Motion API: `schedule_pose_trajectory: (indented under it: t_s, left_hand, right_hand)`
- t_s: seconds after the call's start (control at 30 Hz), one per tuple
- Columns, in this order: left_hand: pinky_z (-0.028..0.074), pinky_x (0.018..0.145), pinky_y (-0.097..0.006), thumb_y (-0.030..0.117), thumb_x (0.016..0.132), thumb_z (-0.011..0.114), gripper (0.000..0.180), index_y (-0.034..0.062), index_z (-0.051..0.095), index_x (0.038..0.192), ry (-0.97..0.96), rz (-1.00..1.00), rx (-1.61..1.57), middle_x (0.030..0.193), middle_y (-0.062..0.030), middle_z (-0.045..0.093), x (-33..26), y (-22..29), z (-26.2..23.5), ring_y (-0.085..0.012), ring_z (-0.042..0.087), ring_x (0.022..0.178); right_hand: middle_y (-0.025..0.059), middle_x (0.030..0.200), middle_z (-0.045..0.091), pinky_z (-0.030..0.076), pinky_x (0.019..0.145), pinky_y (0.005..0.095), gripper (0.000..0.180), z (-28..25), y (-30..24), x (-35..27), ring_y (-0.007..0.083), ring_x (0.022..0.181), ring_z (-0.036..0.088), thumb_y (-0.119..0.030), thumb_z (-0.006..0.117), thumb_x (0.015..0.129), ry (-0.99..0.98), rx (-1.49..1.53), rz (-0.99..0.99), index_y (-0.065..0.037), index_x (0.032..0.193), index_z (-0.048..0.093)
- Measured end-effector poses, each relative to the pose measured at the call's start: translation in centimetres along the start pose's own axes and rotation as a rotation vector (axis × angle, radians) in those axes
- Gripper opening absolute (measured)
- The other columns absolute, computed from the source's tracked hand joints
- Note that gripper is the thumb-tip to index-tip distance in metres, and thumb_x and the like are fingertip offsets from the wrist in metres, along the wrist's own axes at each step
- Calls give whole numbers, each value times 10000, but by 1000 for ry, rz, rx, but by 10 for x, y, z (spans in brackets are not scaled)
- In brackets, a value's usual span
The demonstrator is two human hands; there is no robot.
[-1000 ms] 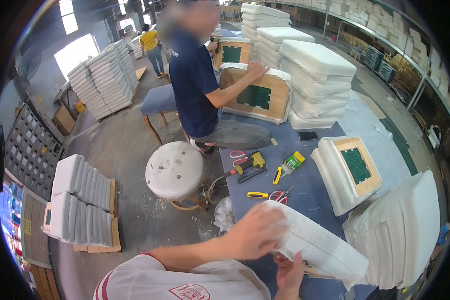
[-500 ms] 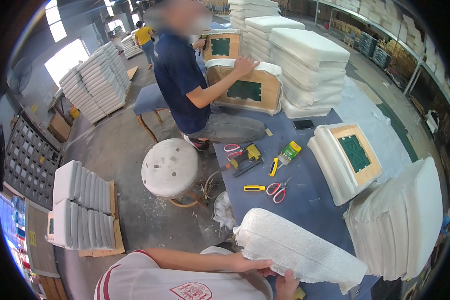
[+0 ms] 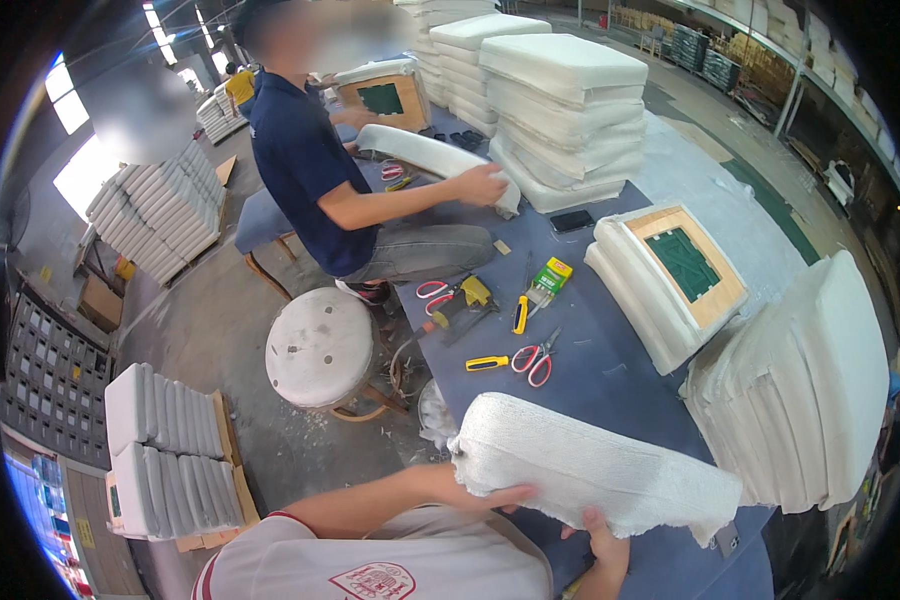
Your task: The person wraps white fabric around a rectangular wooden frame with green padding and secures it using a staple gun. They repeatedly pull, fold, and staple the fabric to ensure it is taut and neatly attached to the frame.
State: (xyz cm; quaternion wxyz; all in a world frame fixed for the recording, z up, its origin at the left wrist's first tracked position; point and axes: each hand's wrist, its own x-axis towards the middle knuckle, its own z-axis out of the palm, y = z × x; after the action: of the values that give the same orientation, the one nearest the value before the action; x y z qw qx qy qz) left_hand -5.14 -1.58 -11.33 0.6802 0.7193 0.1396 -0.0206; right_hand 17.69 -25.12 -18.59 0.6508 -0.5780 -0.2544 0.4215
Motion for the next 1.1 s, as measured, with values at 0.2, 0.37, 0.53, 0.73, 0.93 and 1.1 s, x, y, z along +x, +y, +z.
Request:
schedule_pose_trajectory:
  t_s: [0.2, 0.37, 0.53, 0.73, 0.93, 1.1]
  left_hand:
    - [588, 690, -349, 310, 1170, 622, 343, 12, 745, 1054, -21, 89, -11, 811, -58, 720, 11, 0, -13, -183, 705, 745]
    - [601, 727, -350, 211, 1184, 565, 293, 4, 733, 1062, 124, 197, -101, 832, -70, 734, 19, -8, -5, -186, 730, 781]
    - [613, 770, -380, 185, 1184, 542, 260, -20, 692, 1129, 186, 245, -105, 882, -101, 743, 30, -9, -1, -217, 739, 823]
    - [615, 776, -387, 206, 1182, 544, 277, -18, 693, 1119, 301, 190, -60, 852, -123, 751, 36, -5, 6, -242, 743, 806]
    - [603, 850, -371, 214, 1146, 615, 286, -34, 737, 1074, 488, 91, -139, 971, -135, 790, 35, -1, 32, -235, 756, 909]
    - [587, 972, -399, 107, 979, 774, 299, -11, 736, 1251, 153, 127, 38, 1133, -117, 802, 41, 8, 70, -228, 741, 1061]
  right_hand:
    - [172, 844, 771, 632, 627, 427, 590, 12, -34, 20, 305, 700, 765, -346, 882, 962, -171, -15, 52, 114, 1268, 676]
    - [131, 989, 816, 632, 837, 361, 307, -10, 25, 14, 255, 921, 790, -125, 820, 1004, -98, -286, 90, 27, 1261, 750]
    - [174, 1278, 760, 544, 1108, 473, 530, -93, 121, -57, 350, 1220, 710, -181, 916, 882, 293, -959, 281, -111, 1384, 762]
    - [266, 1602, 488, 429, 1221, 586, 837, -131, 205, -157, 518, 1441, 489, -231, 911, 844, 933, -1128, 313, -166, 1591, 539]
    - [259, 1418, 588, 440, 1182, 602, 755, -120, 210, -166, 501, 1377, 528, -121, 808, 816, 1177, -1003, 320, -144, 1520, 536]
    - [222, 1293, 639, 514, 1070, 549, 590, -111, 204, -180, 472, 1254, 600, -111, 796, 806, 1179, -994, 488, -125, 1351, 569]
